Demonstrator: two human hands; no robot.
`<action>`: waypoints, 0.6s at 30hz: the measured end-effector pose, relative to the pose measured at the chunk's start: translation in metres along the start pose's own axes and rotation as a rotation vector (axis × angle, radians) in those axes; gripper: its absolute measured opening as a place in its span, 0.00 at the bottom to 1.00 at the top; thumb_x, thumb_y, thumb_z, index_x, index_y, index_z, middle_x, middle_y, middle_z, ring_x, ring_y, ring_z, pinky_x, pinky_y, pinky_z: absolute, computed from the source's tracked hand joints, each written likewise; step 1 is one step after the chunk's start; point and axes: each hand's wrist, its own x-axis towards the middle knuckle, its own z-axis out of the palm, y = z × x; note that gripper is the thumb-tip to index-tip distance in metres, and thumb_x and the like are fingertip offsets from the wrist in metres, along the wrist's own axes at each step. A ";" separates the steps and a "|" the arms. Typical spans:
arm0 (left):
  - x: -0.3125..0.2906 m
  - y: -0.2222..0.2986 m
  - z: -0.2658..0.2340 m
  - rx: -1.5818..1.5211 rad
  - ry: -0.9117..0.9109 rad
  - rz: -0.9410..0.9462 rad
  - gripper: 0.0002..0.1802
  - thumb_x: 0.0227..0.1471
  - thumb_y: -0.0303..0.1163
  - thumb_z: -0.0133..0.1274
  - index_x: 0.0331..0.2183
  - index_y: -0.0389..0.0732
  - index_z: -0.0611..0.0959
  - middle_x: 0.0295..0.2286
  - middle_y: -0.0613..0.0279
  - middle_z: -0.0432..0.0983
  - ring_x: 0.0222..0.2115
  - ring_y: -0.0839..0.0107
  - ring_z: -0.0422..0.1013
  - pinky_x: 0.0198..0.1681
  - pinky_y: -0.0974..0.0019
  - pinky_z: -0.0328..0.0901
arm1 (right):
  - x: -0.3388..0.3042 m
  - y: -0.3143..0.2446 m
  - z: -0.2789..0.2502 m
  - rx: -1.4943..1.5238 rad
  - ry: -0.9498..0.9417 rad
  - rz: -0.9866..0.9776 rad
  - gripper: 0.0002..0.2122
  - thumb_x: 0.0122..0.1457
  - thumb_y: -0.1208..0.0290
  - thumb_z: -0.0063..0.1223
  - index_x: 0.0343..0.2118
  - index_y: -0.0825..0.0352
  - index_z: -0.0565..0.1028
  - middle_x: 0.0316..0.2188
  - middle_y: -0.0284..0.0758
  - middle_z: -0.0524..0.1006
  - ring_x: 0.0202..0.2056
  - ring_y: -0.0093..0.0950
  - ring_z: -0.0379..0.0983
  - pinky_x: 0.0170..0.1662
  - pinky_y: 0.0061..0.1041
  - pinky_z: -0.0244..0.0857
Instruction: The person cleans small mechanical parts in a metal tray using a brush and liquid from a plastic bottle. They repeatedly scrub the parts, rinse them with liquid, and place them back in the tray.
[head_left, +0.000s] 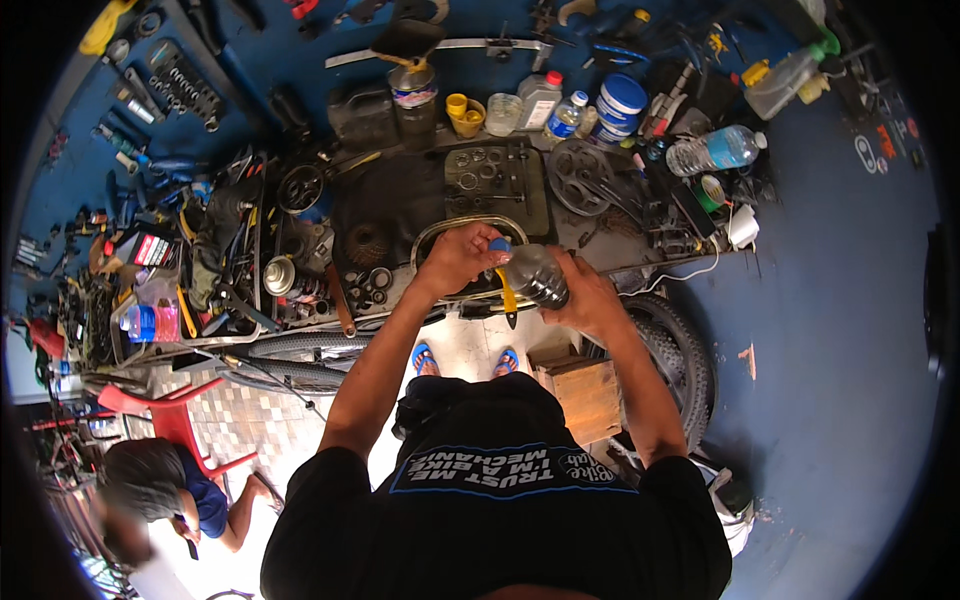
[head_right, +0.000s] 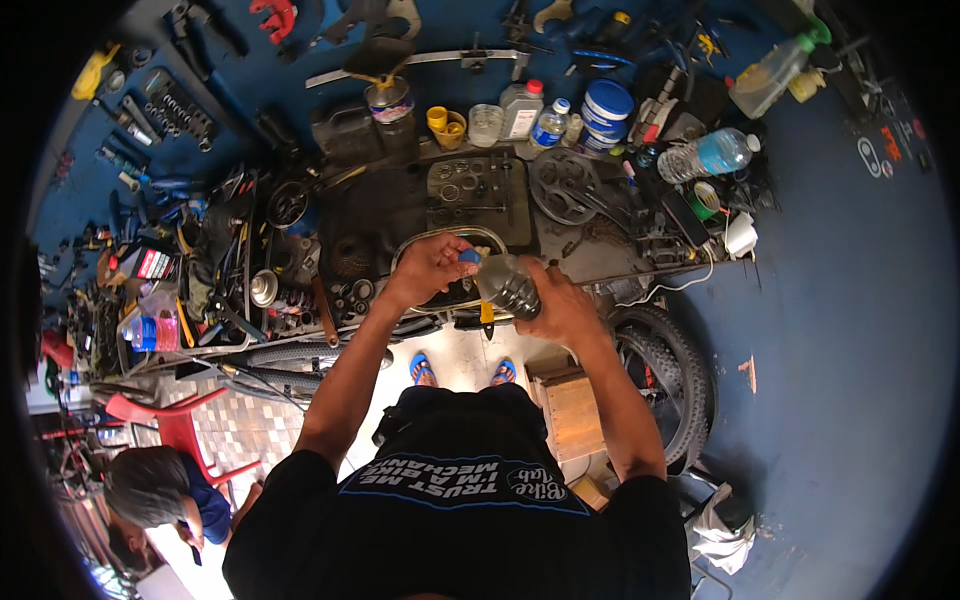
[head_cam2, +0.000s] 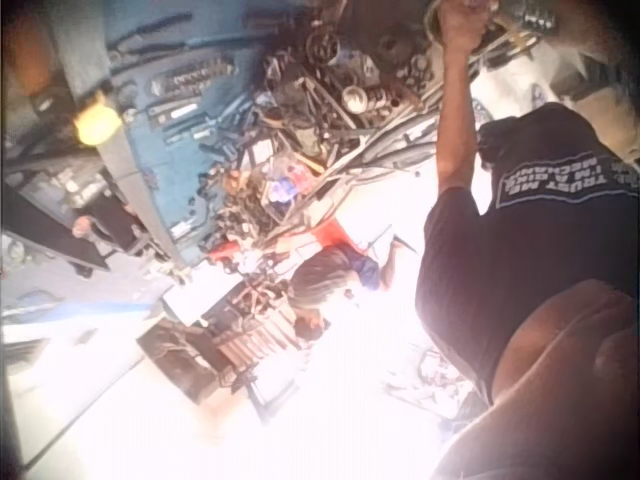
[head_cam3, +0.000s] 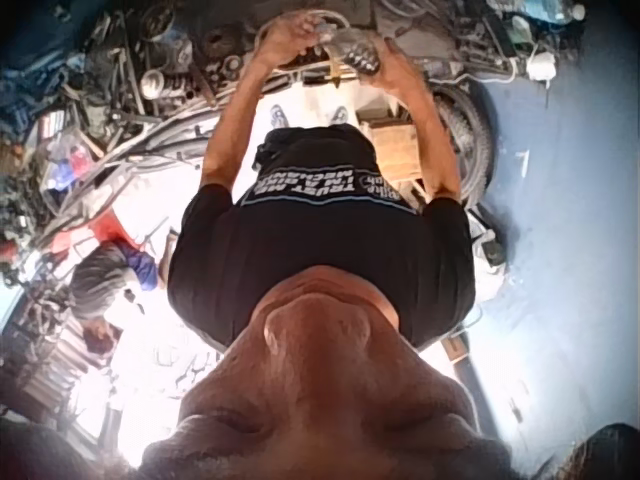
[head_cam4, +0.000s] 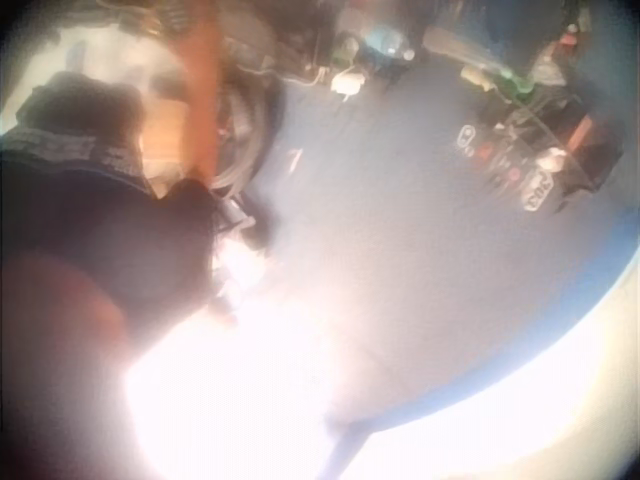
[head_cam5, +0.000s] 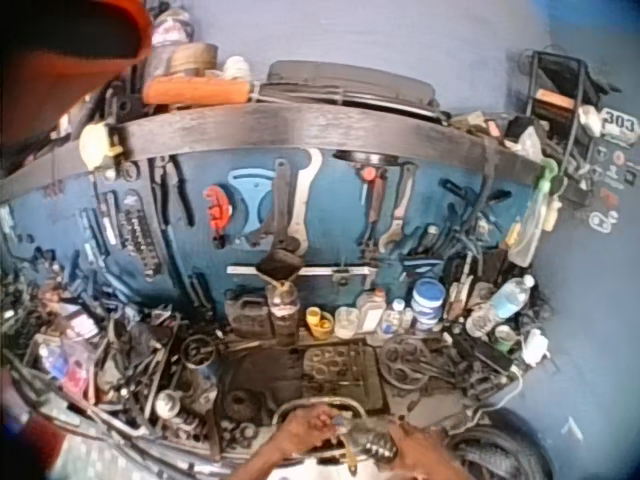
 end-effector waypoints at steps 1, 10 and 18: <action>-0.001 0.003 0.003 0.038 -0.004 -0.006 0.21 0.57 0.35 0.70 0.48 0.36 0.83 0.32 0.68 0.80 0.28 0.83 0.73 0.26 0.73 0.70 | -0.006 -0.001 0.000 0.023 -0.005 0.018 0.51 0.41 0.57 0.74 0.71 0.46 0.58 0.53 0.51 0.75 0.54 0.55 0.76 0.56 0.49 0.71; -0.017 -0.005 0.049 -0.180 0.001 -0.071 0.17 0.55 0.29 0.72 0.43 0.34 0.85 0.29 0.68 0.82 0.27 0.84 0.73 0.27 0.74 0.72 | -0.048 0.022 0.031 0.159 0.093 0.051 0.52 0.41 0.57 0.74 0.72 0.52 0.58 0.54 0.53 0.75 0.54 0.56 0.75 0.57 0.49 0.71; -0.022 0.010 0.084 0.456 0.048 -0.105 0.30 0.52 0.52 0.73 0.23 0.35 0.80 0.19 0.59 0.78 0.18 0.74 0.70 0.22 0.61 0.65 | -0.083 0.042 0.067 0.144 0.204 0.062 0.54 0.39 0.56 0.77 0.72 0.54 0.59 0.51 0.49 0.75 0.51 0.54 0.75 0.56 0.50 0.70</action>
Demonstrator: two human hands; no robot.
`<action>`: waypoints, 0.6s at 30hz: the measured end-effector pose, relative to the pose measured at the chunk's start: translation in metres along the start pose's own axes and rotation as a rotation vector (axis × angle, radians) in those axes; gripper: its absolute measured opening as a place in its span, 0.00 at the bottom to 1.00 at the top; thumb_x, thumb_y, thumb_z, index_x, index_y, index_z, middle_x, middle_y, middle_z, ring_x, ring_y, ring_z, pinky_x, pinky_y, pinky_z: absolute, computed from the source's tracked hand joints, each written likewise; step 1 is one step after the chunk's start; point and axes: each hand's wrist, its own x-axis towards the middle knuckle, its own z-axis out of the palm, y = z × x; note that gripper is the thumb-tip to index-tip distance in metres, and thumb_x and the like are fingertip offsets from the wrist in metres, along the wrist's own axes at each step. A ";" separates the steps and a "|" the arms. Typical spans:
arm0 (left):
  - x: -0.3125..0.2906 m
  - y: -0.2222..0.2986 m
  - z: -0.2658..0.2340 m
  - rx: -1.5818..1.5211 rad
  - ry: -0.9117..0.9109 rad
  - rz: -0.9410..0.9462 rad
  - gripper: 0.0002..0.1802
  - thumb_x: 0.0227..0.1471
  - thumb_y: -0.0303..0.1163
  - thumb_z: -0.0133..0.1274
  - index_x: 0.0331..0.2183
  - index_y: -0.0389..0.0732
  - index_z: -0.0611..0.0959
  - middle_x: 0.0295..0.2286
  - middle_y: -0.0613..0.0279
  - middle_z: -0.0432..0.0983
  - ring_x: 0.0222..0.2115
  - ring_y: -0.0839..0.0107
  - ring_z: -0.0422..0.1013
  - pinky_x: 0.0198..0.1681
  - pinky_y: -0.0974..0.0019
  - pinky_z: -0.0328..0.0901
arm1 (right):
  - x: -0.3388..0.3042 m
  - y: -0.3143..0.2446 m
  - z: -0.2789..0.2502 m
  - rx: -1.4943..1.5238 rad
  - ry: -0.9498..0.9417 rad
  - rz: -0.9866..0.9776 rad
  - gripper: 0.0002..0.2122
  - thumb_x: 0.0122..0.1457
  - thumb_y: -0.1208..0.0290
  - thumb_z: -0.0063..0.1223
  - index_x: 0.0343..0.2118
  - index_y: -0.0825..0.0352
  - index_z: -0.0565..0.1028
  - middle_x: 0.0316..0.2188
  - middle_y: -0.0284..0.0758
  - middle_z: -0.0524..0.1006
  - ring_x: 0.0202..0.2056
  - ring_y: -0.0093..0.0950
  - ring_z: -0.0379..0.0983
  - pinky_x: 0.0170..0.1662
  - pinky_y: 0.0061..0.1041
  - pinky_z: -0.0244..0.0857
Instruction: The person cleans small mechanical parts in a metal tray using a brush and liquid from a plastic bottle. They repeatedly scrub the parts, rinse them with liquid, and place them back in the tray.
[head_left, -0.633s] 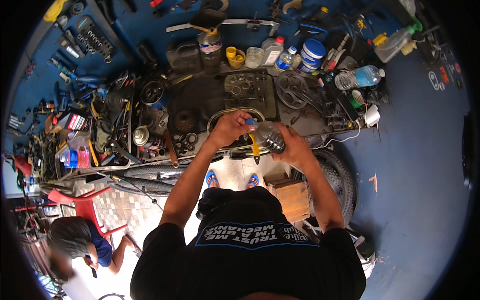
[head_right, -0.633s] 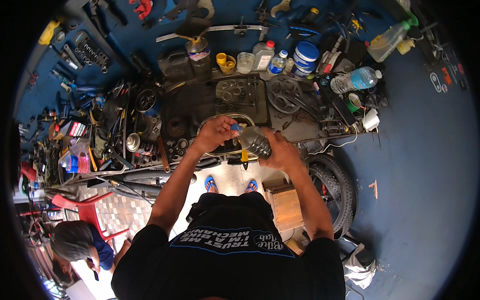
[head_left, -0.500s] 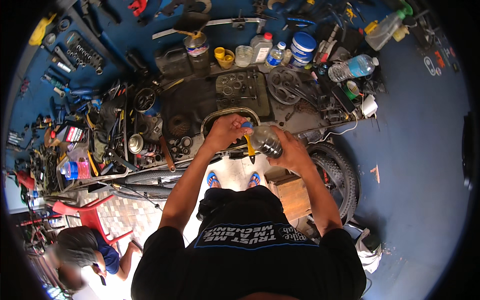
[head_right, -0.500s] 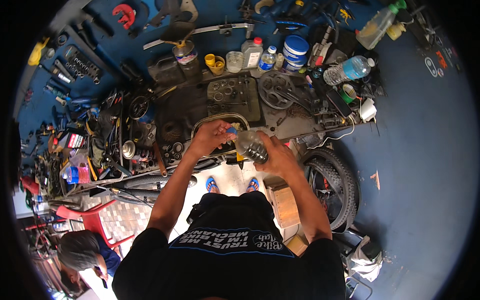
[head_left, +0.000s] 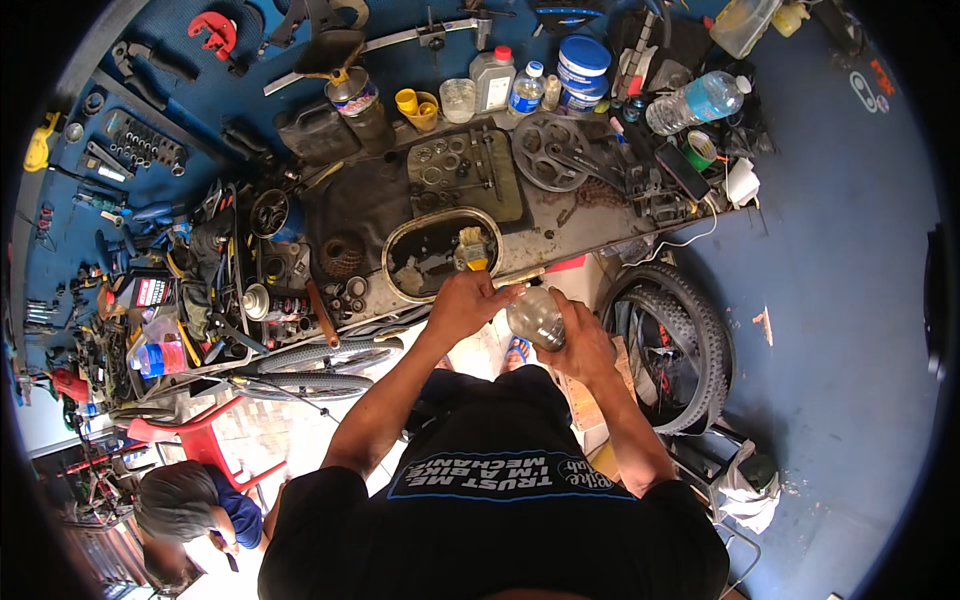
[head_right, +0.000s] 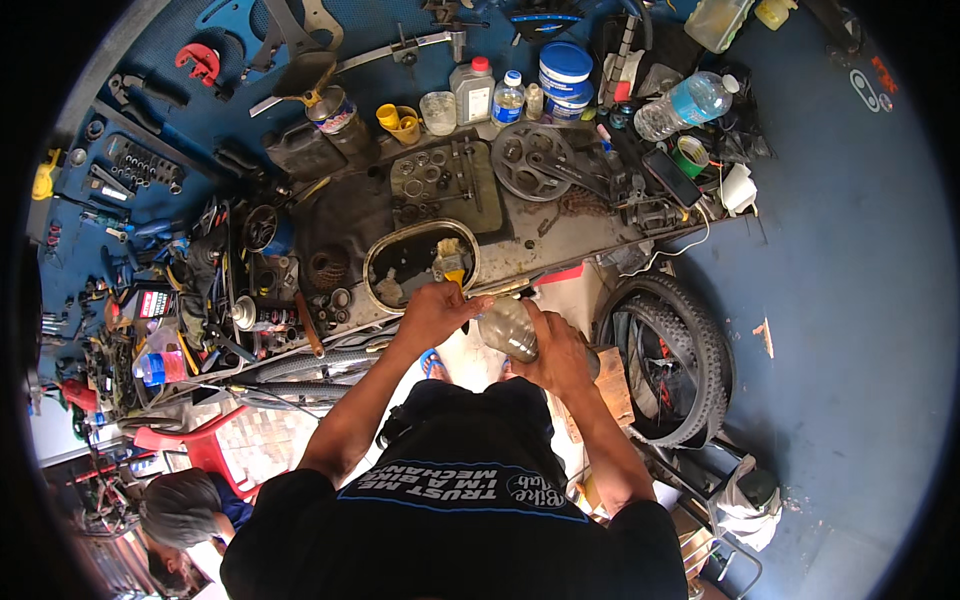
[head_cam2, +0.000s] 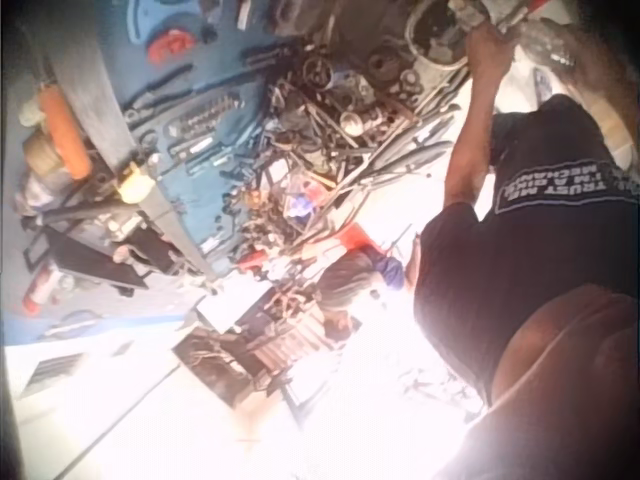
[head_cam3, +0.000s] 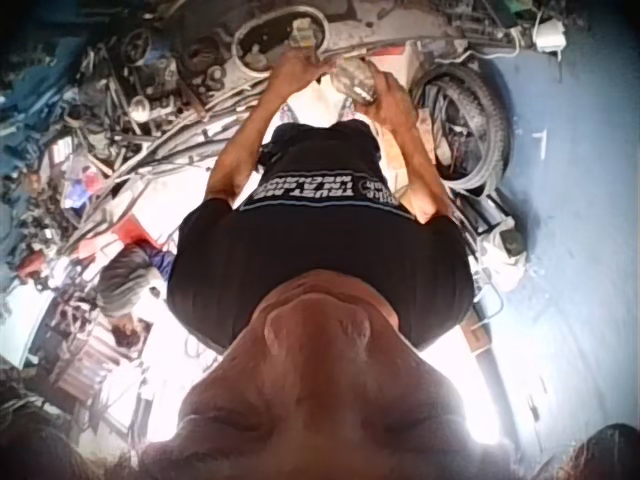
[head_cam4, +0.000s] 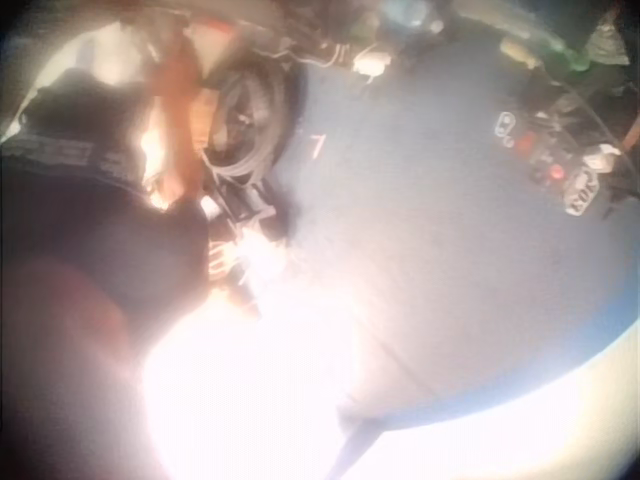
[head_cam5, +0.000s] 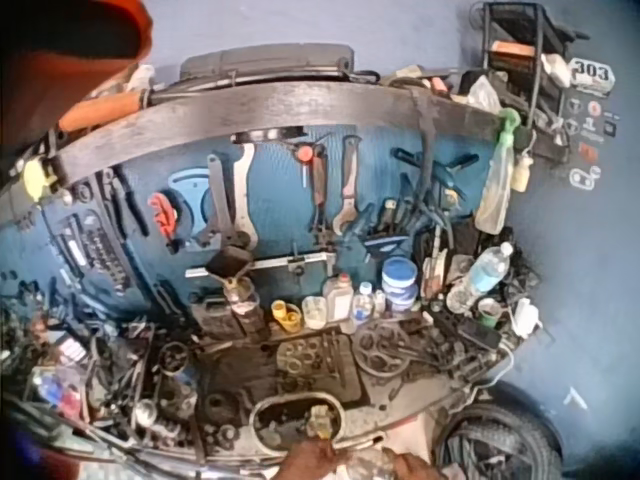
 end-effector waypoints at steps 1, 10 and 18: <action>0.000 0.008 -0.001 0.009 -0.035 -0.061 0.35 0.51 0.60 0.71 0.22 0.35 0.79 0.17 0.56 0.75 0.18 0.68 0.71 0.25 0.58 0.67 | -0.004 0.005 0.005 -0.013 0.056 -0.024 0.54 0.39 0.57 0.77 0.72 0.54 0.60 0.52 0.49 0.75 0.51 0.54 0.75 0.56 0.50 0.71; 0.011 0.053 0.031 -0.093 -0.202 0.346 0.20 0.50 0.36 0.75 0.39 0.37 0.83 0.32 0.59 0.80 0.32 0.67 0.77 0.36 0.63 0.72 | -0.032 0.046 0.005 0.269 0.168 0.079 0.51 0.43 0.62 0.77 0.72 0.59 0.59 0.55 0.49 0.74 0.56 0.52 0.74 0.58 0.45 0.71; 0.038 0.081 0.079 0.091 -0.653 0.588 0.21 0.51 0.24 0.68 0.48 0.40 0.87 0.47 0.58 0.81 0.45 0.58 0.79 0.46 0.58 0.75 | -0.064 0.113 -0.002 0.597 0.020 0.082 0.48 0.43 0.65 0.77 0.69 0.60 0.62 0.59 0.47 0.73 0.60 0.49 0.72 0.63 0.42 0.68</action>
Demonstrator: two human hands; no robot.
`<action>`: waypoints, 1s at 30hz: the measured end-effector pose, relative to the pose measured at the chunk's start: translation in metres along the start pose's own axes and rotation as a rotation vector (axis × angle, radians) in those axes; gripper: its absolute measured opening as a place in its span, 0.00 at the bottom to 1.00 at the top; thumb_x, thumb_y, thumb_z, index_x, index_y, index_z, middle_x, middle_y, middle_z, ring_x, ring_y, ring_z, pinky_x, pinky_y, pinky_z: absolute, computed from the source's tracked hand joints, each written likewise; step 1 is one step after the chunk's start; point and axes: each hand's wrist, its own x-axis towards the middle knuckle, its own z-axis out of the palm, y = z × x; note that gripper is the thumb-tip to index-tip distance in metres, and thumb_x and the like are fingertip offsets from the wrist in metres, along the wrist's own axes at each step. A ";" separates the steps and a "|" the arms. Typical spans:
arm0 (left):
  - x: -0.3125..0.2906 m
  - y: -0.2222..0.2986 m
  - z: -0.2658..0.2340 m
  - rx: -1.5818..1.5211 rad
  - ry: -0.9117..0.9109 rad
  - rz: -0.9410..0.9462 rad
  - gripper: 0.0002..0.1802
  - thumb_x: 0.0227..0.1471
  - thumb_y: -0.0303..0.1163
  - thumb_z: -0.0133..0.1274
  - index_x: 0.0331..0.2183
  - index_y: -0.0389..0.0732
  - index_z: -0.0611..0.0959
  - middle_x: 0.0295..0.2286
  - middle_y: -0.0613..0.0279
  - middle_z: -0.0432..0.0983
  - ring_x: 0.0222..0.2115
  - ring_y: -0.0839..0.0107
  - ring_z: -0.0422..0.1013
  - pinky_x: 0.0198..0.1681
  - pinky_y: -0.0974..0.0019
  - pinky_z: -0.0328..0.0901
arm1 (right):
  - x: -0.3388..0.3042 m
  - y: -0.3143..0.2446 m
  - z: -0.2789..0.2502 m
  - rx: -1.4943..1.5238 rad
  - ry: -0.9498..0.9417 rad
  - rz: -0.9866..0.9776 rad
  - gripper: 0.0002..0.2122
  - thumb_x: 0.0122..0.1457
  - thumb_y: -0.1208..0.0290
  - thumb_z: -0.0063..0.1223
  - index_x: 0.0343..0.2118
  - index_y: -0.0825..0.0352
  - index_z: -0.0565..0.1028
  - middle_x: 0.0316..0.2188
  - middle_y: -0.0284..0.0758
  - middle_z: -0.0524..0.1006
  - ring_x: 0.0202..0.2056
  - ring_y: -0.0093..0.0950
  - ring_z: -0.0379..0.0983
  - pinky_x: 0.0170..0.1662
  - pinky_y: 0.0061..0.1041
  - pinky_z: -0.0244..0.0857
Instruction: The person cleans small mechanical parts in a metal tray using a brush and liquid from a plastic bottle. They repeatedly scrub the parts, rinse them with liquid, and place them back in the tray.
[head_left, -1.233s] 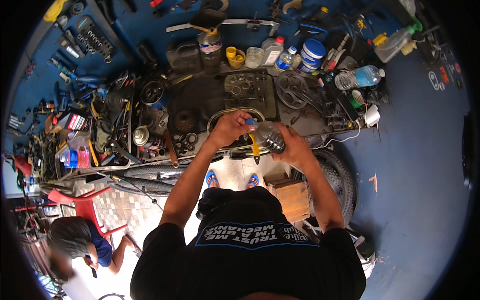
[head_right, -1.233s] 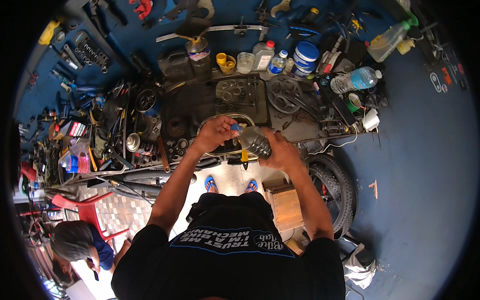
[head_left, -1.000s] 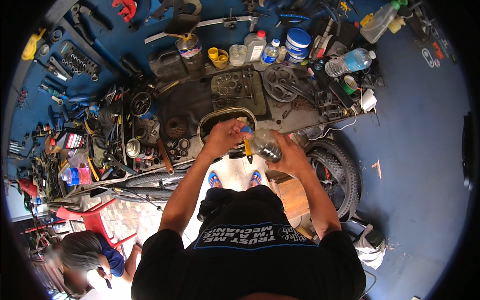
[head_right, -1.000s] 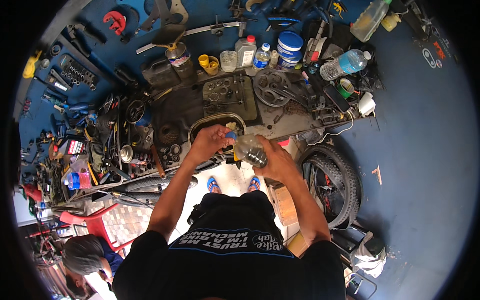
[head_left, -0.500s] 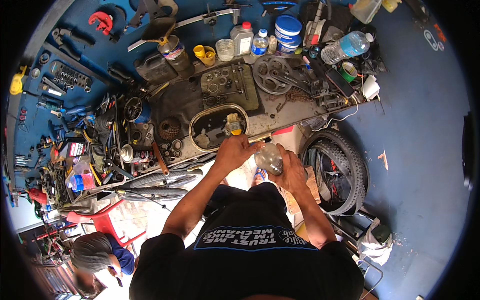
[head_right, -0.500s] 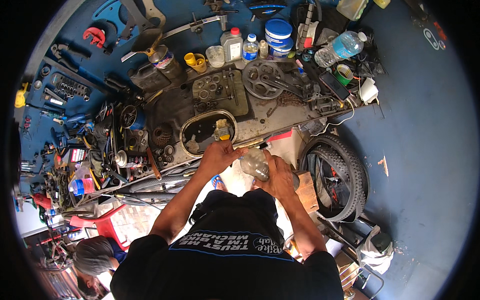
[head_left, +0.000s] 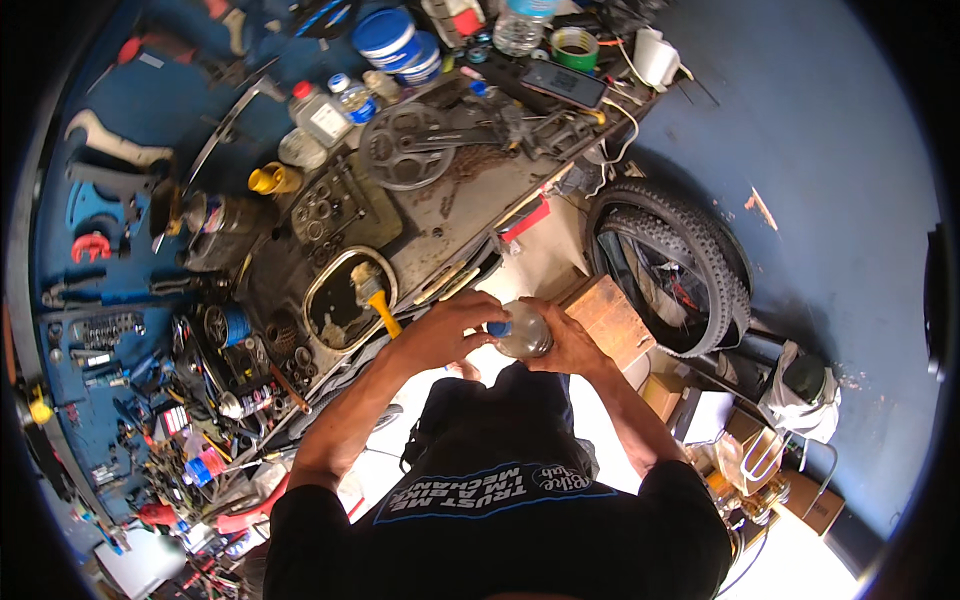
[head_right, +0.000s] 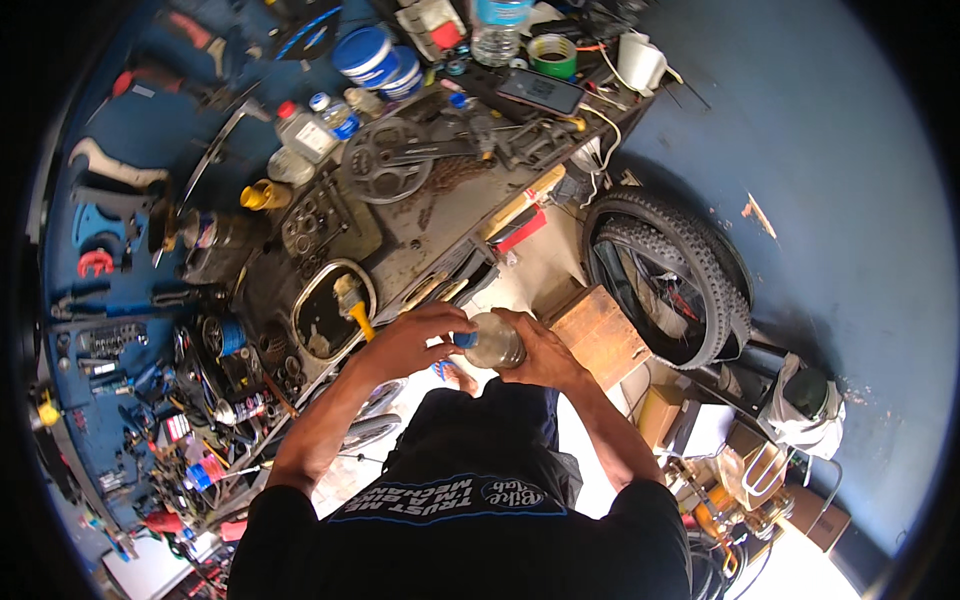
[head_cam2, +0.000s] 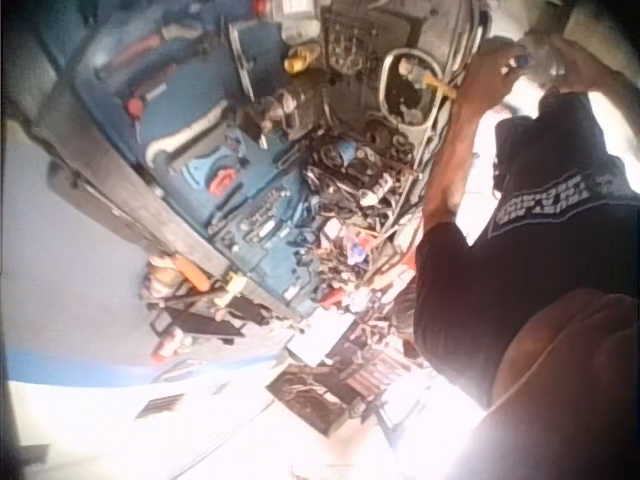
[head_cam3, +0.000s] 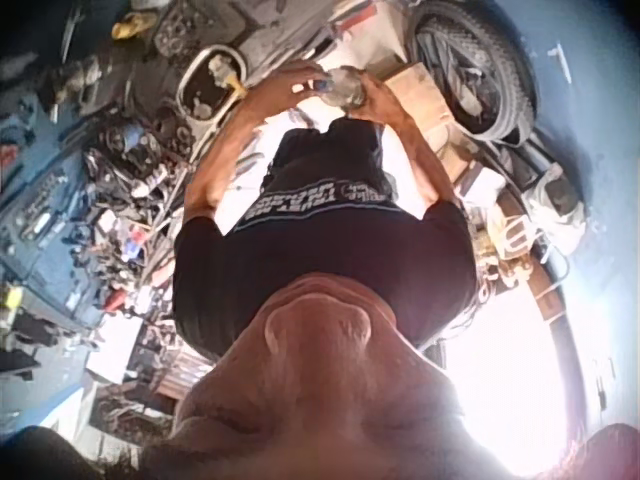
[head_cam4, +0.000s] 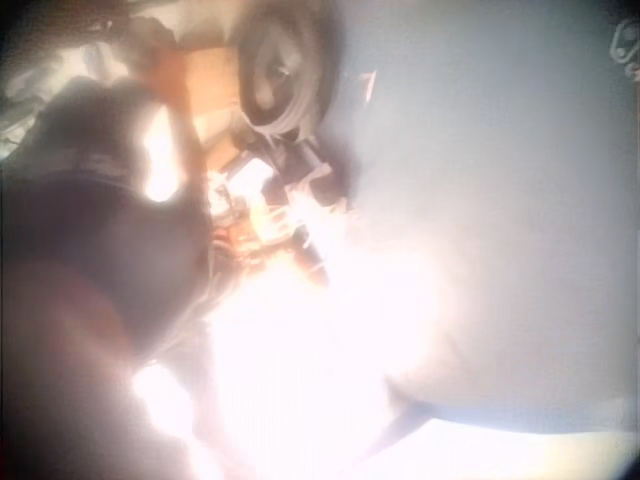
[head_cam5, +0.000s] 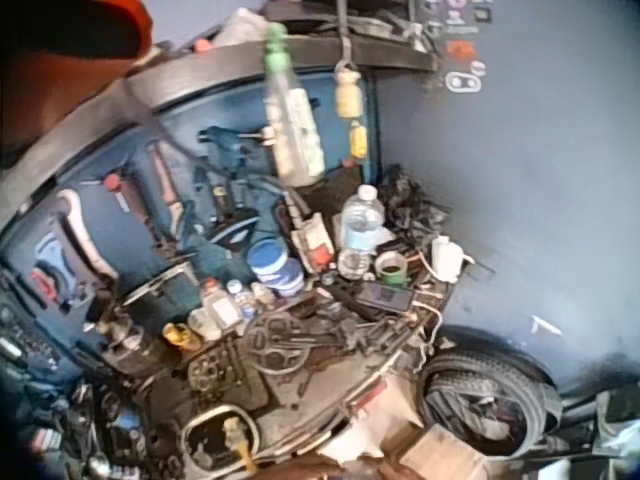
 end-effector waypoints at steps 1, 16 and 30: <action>0.010 -0.002 0.003 0.075 -0.062 0.081 0.21 0.53 0.26 0.67 0.50 0.39 0.85 0.47 0.55 0.80 0.47 0.55 0.78 0.48 0.56 0.74 | -0.002 0.011 -0.003 0.042 -0.010 -0.009 0.48 0.43 0.66 0.77 0.69 0.60 0.62 0.60 0.47 0.73 0.61 0.49 0.71 0.63 0.42 0.68; 0.105 -0.118 0.163 0.663 -0.118 0.157 0.24 0.58 0.32 0.61 0.53 0.35 0.74 0.50 0.50 0.71 0.54 0.57 0.72 0.56 0.61 0.73 | 0.020 0.164 0.006 -0.244 0.143 0.167 0.49 0.42 0.60 0.78 0.69 0.56 0.61 0.64 0.43 0.70 0.64 0.49 0.68 0.63 0.46 0.68; -0.043 -0.250 0.272 -0.150 0.294 -0.839 0.37 0.57 0.33 0.66 0.64 0.39 0.70 0.55 0.44 0.74 0.48 0.51 0.79 0.49 0.55 0.75 | 0.201 0.526 0.094 -0.498 -0.085 0.624 0.49 0.46 0.47 0.75 0.70 0.59 0.61 0.66 0.45 0.67 0.60 0.50 0.73 0.60 0.48 0.70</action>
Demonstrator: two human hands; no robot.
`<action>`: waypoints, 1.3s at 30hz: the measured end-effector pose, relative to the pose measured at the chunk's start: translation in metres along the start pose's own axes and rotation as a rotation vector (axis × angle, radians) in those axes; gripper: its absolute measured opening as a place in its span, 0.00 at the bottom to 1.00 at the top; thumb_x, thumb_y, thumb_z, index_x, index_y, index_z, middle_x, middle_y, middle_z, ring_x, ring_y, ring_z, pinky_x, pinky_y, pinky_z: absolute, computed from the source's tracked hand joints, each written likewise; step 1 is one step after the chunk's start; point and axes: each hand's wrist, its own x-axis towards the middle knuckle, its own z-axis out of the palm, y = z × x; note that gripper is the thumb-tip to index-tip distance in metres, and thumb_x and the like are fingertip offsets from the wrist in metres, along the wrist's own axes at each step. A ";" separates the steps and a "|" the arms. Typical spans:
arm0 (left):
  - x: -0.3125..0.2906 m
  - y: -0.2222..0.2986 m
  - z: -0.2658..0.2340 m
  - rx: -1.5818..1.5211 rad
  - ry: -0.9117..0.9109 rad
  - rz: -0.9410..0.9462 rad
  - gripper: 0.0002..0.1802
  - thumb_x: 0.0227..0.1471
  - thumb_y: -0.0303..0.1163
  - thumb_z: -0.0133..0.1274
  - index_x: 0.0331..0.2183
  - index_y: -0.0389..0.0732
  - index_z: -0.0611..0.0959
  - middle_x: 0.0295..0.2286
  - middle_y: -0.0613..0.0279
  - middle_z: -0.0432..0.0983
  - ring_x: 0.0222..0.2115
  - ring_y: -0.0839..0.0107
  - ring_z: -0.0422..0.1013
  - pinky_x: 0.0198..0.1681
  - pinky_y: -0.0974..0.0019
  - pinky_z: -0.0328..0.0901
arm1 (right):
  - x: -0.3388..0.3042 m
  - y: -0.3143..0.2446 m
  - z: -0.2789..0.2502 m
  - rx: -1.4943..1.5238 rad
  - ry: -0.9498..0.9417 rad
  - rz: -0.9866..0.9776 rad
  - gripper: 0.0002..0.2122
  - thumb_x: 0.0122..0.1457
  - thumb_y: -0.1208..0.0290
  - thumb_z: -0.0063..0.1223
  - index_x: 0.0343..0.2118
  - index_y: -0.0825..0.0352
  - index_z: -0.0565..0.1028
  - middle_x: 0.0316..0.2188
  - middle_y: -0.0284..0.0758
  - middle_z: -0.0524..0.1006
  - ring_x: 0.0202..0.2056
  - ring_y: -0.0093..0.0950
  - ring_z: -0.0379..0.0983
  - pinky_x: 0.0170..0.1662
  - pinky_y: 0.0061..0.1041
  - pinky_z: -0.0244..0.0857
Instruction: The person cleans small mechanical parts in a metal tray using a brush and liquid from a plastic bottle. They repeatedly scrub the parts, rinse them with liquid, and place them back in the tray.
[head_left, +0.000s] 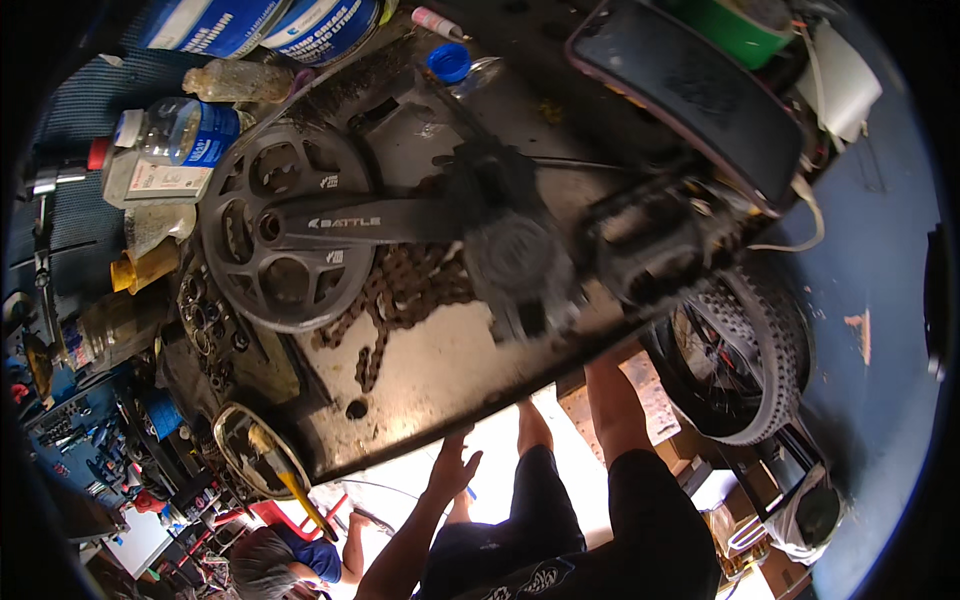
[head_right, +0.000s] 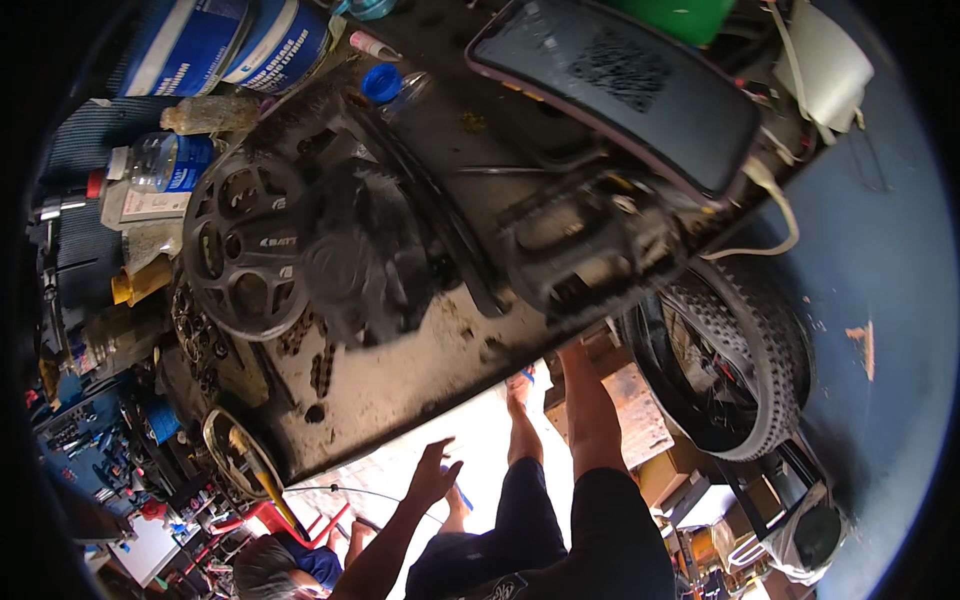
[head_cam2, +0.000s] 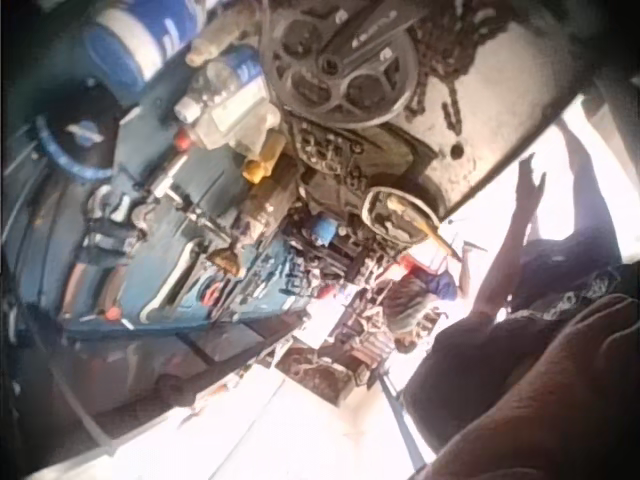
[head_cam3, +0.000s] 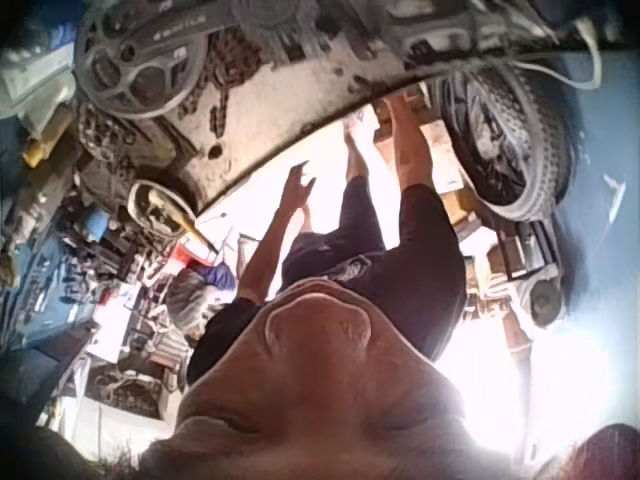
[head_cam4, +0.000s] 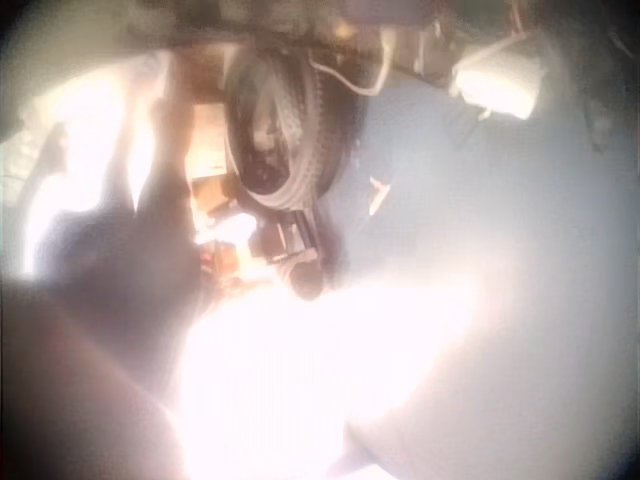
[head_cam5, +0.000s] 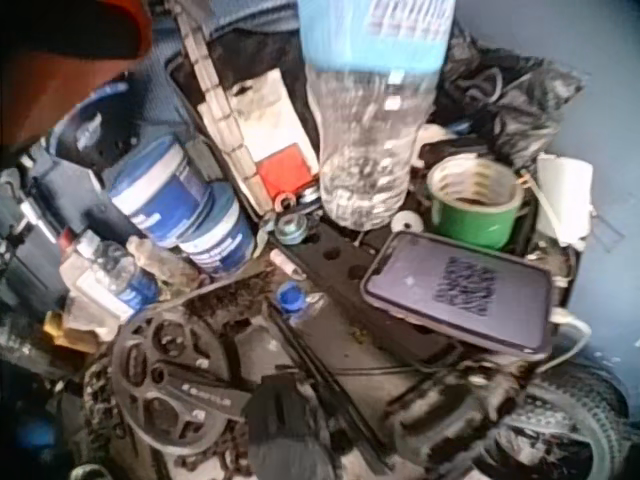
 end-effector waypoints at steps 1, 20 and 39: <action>-0.019 -0.033 0.005 0.092 -0.015 -0.140 0.35 0.57 0.33 0.67 0.62 0.41 0.73 0.54 0.49 0.73 0.46 0.56 0.79 0.47 0.58 0.76 | 0.006 -0.004 0.005 -0.011 -0.027 0.018 0.48 0.46 0.47 0.74 0.69 0.59 0.62 0.66 0.45 0.68 0.60 0.50 0.73 0.60 0.48 0.69; -0.113 -0.060 -0.051 -0.177 0.055 -0.313 0.18 0.64 0.38 0.62 0.52 0.42 0.82 0.42 0.61 0.86 0.39 0.66 0.84 0.44 0.62 0.77 | -0.059 -0.049 -0.063 -0.322 -0.158 -0.574 0.38 0.54 0.48 0.70 0.63 0.63 0.71 0.60 0.47 0.76 0.59 0.50 0.74 0.60 0.48 0.69; -0.152 0.078 -0.319 -0.007 0.835 0.237 0.17 0.56 0.32 0.64 0.47 0.39 0.86 0.44 0.48 0.83 0.46 0.53 0.80 0.51 0.54 0.75 | -0.393 -0.445 -0.261 -0.356 -0.030 -1.350 0.20 0.60 0.76 0.58 0.55 0.54 0.81 0.52 0.36 0.72 0.54 0.36 0.74 0.50 0.37 0.75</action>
